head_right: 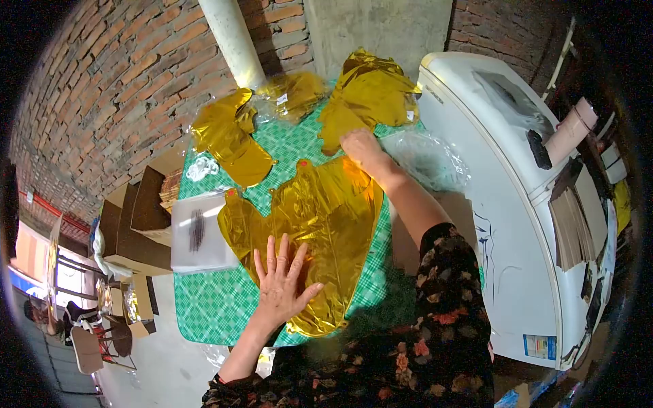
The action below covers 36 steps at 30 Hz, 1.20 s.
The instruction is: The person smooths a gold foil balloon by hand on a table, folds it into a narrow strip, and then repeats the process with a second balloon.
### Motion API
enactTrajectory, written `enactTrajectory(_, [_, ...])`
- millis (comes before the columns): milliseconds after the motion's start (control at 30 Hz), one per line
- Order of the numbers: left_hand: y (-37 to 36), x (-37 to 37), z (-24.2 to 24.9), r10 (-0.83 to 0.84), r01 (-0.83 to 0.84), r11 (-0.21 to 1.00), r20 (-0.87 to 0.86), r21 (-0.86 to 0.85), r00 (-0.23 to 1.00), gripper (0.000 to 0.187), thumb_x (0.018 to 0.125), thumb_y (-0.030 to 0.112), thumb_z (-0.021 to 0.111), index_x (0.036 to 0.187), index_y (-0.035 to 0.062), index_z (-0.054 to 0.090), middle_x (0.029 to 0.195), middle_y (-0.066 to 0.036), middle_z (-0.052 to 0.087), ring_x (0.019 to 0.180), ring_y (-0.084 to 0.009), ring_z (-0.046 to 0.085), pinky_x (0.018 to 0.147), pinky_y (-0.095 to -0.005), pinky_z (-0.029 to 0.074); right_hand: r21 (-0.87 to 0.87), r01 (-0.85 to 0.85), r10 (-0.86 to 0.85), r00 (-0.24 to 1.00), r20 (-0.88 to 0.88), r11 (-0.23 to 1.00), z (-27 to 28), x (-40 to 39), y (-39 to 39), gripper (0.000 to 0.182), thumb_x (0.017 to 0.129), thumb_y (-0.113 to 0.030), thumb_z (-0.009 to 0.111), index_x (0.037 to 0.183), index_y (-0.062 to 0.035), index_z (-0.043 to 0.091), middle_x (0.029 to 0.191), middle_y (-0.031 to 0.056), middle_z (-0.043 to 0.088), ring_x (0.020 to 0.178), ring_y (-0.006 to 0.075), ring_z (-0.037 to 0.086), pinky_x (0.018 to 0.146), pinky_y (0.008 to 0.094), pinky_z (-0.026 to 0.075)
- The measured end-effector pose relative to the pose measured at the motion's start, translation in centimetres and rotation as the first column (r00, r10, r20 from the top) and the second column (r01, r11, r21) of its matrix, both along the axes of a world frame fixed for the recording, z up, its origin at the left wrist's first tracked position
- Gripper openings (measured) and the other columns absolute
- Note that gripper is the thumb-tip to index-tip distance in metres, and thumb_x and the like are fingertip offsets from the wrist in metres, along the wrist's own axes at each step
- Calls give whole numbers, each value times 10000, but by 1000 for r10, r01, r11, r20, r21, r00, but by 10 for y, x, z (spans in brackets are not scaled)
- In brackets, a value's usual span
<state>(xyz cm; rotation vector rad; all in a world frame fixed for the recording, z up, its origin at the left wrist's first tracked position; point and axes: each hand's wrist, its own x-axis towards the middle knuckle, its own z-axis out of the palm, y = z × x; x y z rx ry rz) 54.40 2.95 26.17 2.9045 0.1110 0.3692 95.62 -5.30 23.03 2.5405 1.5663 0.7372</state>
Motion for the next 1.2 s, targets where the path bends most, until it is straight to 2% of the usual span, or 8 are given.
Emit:
enactTrajectory(300, [48, 57, 48, -89, 82, 980, -30, -179, 996, 781, 924, 418, 724, 1548, 81, 398, 1639, -235, 269, 1533, -441, 205, 1220, -564, 245, 443, 40, 161, 899, -408, 896, 14, 20, -5, 144, 850, -187, 716, 838, -58, 654, 712, 213, 617, 715, 437, 627, 628, 504, 467])
enactTrajectory(533, [97, 202, 36, -187, 259, 926, 260, -275, 947, 709, 925, 282, 738, 1531, 86, 427, 1507, -204, 505, 1252, -349, 602, 1047, -425, 491, 421, 141, 106, 853, -510, 896, 17, 29, -7, 273, 776, -233, 799, 814, -47, 603, 757, 193, 637, 764, 423, 632, 653, 499, 466])
enactTrajectory(633, [77, 248, 70, -79, 98, 781, 58, -617, 995, 608, 919, 211, 712, 1451, 16, 491, 1347, -238, 616, 1164, -383, 635, 1033, -445, 497, 376, 116, 94, 863, -496, 920, 24, 33, -7, 290, 766, -242, 800, 842, -42, 604, 788, 202, 639, 797, 432, 632, 674, 507, 473])
enactTrajectory(733, [85, 311, 34, -50, 149, 835, 196, -529, 979, 550, 948, 204, 680, 1440, 32, 508, 1267, -227, 660, 936, -296, 722, 810, -414, 576, 415, 56, 149, 884, -444, 908, 26, 40, -5, 339, 764, -252, 816, 827, -31, 567, 754, 200, 620, 763, 437, 618, 639, 509, 448])
enactTrajectory(833, [76, 336, 33, 36, 0, 469, 19, -883, 999, 411, 966, 205, 664, 1330, 20, 616, 1100, -188, 726, 724, -210, 727, 605, -367, 562, 414, -13, 202, 887, -415, 910, 29, 47, -4, 393, 781, -304, 816, 854, -20, 554, 792, 220, 621, 794, 452, 616, 646, 518, 448])
enactTrajectory(933, [85, 364, 23, 10, -104, 527, -116, -844, 993, 304, 964, 198, 679, 1187, -8, 705, 864, -125, 752, 567, -177, 690, 508, -333, 532, 435, -23, 220, 886, -409, 900, 28, 49, -7, 369, 813, -308, 789, 868, -21, 563, 802, 216, 611, 796, 452, 602, 659, 511, 449])
enactTrajectory(1067, [80, 374, 21, 143, -45, 426, 19, -904, 990, 179, 997, 156, 683, 930, -9, 671, 774, -50, 679, 607, -128, 656, 502, -293, 529, 461, 178, 220, 696, -684, 870, 38, 51, -8, 368, 851, -330, 745, 878, -19, 550, 747, 179, 556, 713, 414, 542, 638, 476, 421])
enactTrajectory(1200, [87, 383, 28, 57, 168, 413, 209, -895, 976, 156, 1020, 105, 638, 934, -23, 659, 841, -65, 691, 692, -137, 687, 669, -287, 601, 477, 170, 211, 735, -644, 862, 49, 65, -3, 406, 853, -380, 729, 913, -22, 547, 793, 183, 575, 749, 393, 558, 656, 469, 420])
